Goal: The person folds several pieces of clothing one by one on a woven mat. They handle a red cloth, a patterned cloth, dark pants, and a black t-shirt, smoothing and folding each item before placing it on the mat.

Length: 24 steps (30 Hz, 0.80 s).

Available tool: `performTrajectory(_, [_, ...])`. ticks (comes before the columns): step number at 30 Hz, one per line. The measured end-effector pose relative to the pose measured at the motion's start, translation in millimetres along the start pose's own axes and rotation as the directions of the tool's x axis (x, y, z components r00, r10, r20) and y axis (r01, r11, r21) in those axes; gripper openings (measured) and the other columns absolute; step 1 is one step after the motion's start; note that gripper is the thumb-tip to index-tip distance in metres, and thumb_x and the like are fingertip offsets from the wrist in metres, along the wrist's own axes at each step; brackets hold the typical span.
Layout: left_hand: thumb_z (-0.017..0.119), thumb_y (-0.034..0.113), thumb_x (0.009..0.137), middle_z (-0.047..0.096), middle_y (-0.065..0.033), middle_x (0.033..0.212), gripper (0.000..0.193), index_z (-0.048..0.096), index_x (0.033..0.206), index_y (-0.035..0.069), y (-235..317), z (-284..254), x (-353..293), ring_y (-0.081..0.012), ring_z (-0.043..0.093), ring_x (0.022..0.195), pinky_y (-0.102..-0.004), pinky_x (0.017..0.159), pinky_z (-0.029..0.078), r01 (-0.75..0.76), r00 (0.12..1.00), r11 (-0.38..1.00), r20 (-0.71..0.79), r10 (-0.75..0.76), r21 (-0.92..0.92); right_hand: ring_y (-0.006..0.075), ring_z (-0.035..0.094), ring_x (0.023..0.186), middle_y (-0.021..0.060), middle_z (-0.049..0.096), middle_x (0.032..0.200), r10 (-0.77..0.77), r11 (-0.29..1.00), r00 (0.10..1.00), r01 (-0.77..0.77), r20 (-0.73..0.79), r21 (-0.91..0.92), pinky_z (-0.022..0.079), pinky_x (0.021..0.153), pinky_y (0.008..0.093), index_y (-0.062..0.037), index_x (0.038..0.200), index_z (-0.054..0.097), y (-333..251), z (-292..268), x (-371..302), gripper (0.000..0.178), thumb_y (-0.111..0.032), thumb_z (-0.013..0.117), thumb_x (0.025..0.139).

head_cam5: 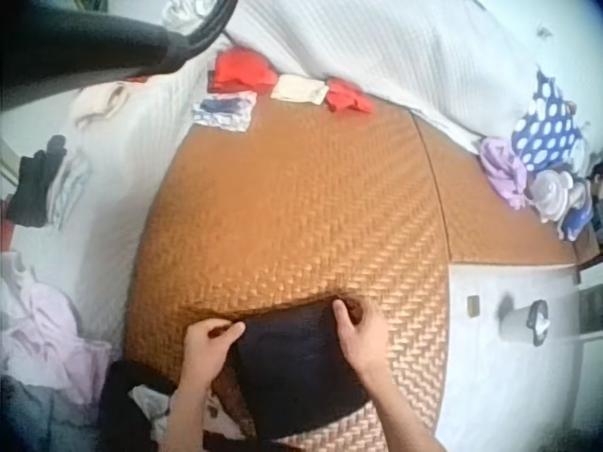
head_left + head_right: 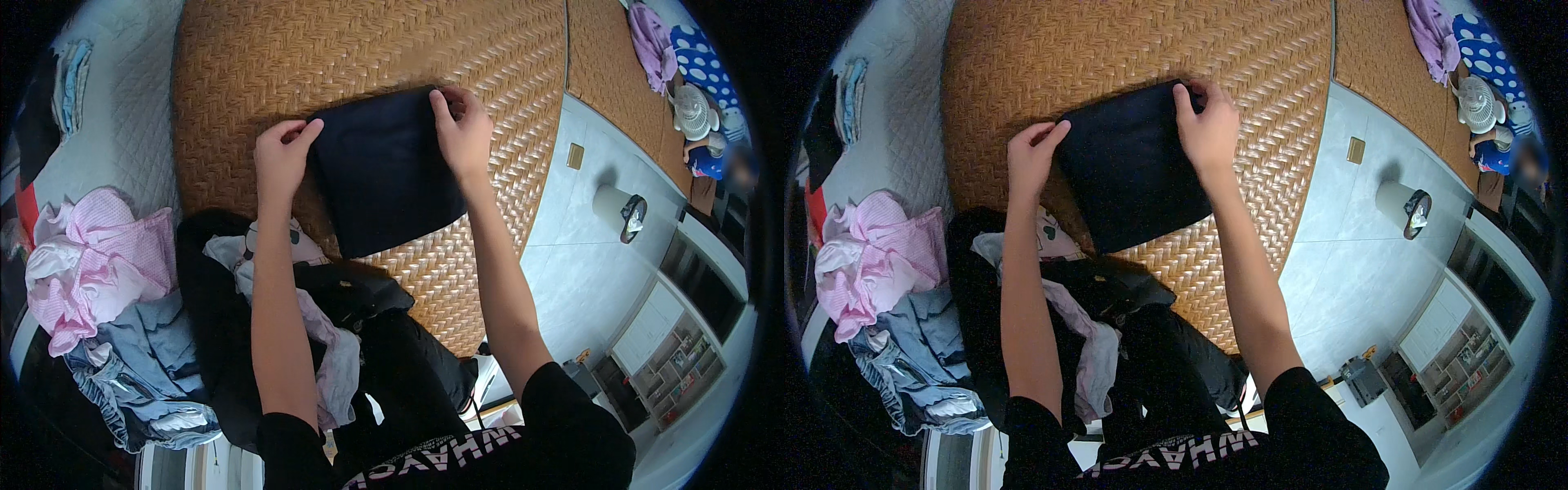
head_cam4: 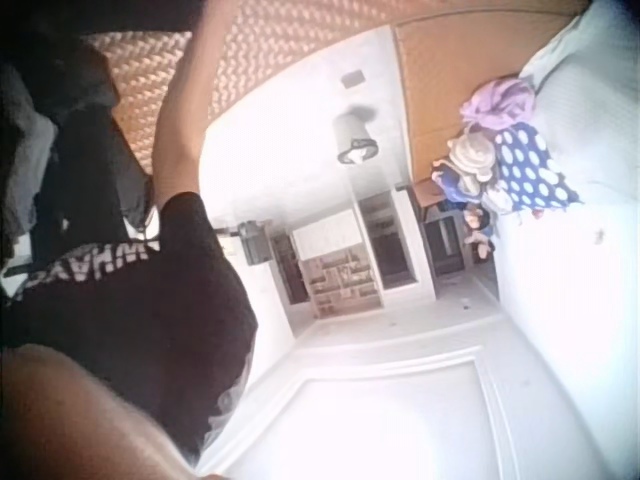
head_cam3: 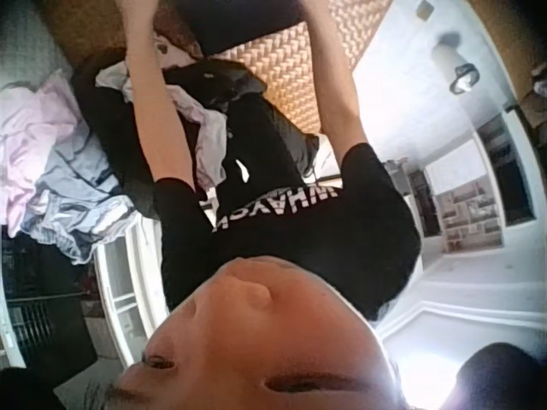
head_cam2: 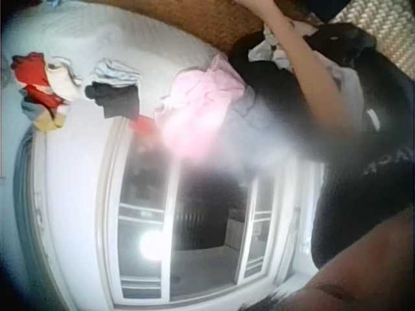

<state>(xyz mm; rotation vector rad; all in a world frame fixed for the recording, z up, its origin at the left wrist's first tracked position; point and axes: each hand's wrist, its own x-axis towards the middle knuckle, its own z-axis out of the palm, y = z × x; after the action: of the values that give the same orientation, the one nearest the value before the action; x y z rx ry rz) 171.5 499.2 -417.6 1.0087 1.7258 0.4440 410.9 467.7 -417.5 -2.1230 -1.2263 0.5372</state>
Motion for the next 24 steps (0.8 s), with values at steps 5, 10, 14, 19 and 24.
performTrajectory(5, [0.071,0.030,0.085,0.062,0.0000,0.086,0.028,0.068,0.098,0.005,3.0,5.4,-4.2,-0.0112,0.056,0.078,-0.0257,0.070,0.046,0.217,0.976,0.935,0.053,-0.211,-0.279,0.0250,0.066,0.071,0.0141,0.068,0.078,0.226,0.973,0.969,-0.230,0.103,0.027,0.052,0.068,0.0339,0.0011,0.097,0.066,14.9,-6.8,6.5,0.040,-0.032,0.077,0.078])
performTrajectory(10, [0.064,0.034,0.090,0.061,-0.0059,0.087,0.031,0.064,0.099,0.004,-21.4,6.7,3.5,-0.0184,0.059,0.080,-0.0310,0.075,0.047,-0.076,0.997,0.996,-0.008,0.076,0.037,0.0299,0.065,0.078,0.0175,0.067,0.087,0.023,1.000,1.000,-0.023,0.012,-0.001,0.052,0.073,0.0379,0.0016,0.100,0.063,23.4,-0.6,-7.3,0.048,-0.038,0.077,0.076])
performTrajectory(14, [0.059,0.047,0.090,0.063,-0.0125,0.090,0.049,0.061,0.107,0.001,-3.7,14.8,-32.1,-0.0284,0.062,0.086,-0.0396,0.081,0.048,0.027,0.966,0.864,-0.234,0.106,0.503,0.0369,0.060,0.095,0.0212,0.062,0.101,0.033,0.990,0.999,-0.030,0.026,-0.140,0.048,0.083,0.0423,0.0009,0.111,0.057,19.1,-7.6,-28.3,0.055,-0.041,0.073,0.079])
performTrajectory(19, [0.049,0.040,0.096,0.055,-0.0199,0.118,0.048,0.053,0.121,-0.001,0.8,24.3,-86.1,-0.0339,0.054,0.109,-0.0424,0.095,0.042,-0.073,0.958,0.890,-0.217,0.188,0.450,0.0346,0.051,0.113,0.0181,0.054,0.122,-0.188,0.929,0.981,0.162,-0.047,-0.332,0.041,0.095,0.0436,-0.0023,0.121,0.054,1.4,-33.9,-62.2,0.061,-0.040,0.074,0.077])
performTrajectory(24, [0.042,0.022,0.100,0.046,-0.0204,0.131,0.038,0.046,0.131,0.000,-31.3,21.0,-67.7,-0.0345,0.045,0.121,-0.0426,0.105,0.034,-0.415,0.792,0.733,-0.182,0.583,0.539,0.0292,0.031,0.139,0.0018,0.037,0.148,-0.469,0.763,0.745,0.613,0.474,-0.208,0.020,0.100,0.0728,-0.0297,0.136,0.048,-8.5,-22.8,-103.2,0.063,-0.047,0.068,0.079])
